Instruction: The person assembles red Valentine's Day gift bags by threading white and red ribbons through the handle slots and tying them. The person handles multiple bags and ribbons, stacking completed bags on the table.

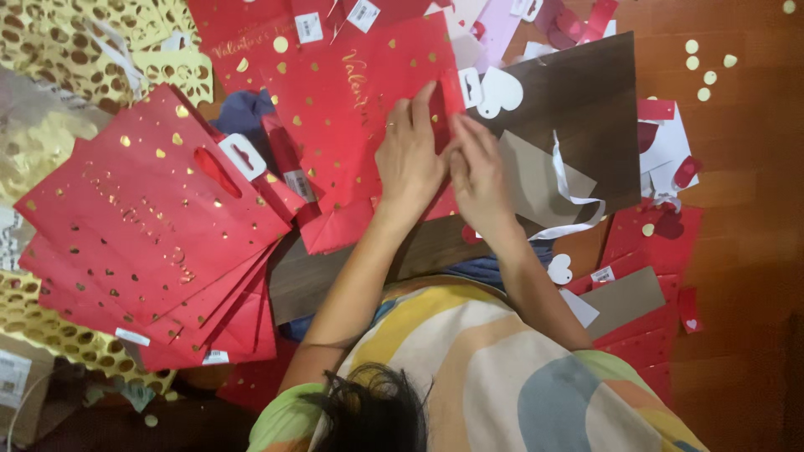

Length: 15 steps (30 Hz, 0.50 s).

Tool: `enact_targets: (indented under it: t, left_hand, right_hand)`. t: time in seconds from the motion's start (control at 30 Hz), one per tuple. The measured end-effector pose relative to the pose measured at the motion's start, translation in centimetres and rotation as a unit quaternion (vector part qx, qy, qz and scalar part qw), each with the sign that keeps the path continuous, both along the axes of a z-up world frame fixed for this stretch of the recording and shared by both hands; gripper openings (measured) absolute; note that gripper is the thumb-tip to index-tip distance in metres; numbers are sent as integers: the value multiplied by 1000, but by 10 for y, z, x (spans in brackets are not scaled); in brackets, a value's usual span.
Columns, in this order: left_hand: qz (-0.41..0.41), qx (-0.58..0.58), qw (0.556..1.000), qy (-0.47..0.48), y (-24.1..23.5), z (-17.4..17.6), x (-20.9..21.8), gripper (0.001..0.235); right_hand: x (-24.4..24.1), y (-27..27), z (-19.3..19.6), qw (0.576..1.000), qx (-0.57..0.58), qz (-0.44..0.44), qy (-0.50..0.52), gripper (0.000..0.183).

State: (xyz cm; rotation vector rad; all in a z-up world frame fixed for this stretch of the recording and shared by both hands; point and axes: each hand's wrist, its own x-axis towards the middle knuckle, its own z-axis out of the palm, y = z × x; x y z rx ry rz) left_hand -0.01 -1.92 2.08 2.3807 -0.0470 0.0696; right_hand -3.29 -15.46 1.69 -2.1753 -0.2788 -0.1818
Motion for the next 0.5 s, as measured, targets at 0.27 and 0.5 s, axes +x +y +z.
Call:
enact_targets:
  t: [0.27, 0.5]
  left_hand:
    - [-48, 92, 991, -81, -13, -3, 16, 96]
    - [-20, 170, 979, -107, -30, -4, 21, 89]
  right_hand:
    - [0, -5, 6, 998, 57, -24, 11, 40]
    - [1, -16, 2, 997, -18, -68, -33, 36]
